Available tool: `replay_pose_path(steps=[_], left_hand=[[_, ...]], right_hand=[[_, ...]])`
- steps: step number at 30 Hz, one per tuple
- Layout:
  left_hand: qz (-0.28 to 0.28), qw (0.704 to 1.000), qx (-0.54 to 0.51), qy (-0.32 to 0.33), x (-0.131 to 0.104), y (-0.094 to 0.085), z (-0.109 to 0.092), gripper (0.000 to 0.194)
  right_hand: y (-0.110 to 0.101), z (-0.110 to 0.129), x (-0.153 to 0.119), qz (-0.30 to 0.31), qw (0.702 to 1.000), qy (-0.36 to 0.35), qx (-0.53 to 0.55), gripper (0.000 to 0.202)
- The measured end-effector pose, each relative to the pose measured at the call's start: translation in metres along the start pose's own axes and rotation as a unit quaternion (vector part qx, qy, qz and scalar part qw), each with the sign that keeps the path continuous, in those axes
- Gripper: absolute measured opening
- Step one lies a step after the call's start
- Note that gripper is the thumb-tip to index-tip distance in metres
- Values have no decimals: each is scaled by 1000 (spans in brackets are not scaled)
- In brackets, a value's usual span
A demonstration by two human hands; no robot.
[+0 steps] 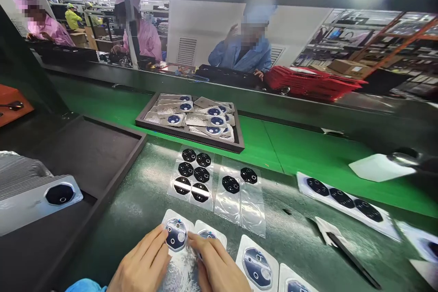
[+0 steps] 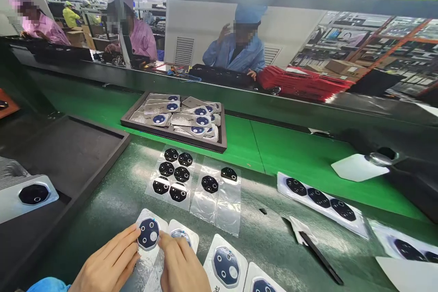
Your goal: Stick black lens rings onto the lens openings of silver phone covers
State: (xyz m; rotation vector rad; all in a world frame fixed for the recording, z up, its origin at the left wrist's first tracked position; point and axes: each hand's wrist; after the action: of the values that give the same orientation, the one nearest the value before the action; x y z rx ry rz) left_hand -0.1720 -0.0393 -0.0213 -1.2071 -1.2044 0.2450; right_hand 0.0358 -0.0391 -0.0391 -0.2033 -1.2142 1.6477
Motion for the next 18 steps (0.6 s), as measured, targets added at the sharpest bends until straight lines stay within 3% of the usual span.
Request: replay_pose_path(steps=[6,13,18], left_hand=[[-24,999,18,14,-7,5,4,27],[-67,997,25,-17,-19,26,1,29],[-69,997,16,-33,-17,26,-1,29]], right_hand=[[12,1,19,41,998,27,42,57],[30,6,26,18,989,-43,-138,46],[30,15,33,-27,973,-53,-223,39]])
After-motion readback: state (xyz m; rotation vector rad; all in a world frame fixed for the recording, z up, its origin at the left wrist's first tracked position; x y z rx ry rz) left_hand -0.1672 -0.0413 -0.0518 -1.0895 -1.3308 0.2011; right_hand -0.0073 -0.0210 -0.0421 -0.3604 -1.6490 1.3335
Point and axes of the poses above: each hand's wrist, its own x-axis towards the middle knuckle, its own y-axis out of the palm, z = x × y, and after that the axes turned 5 degrees about -y, right-handed
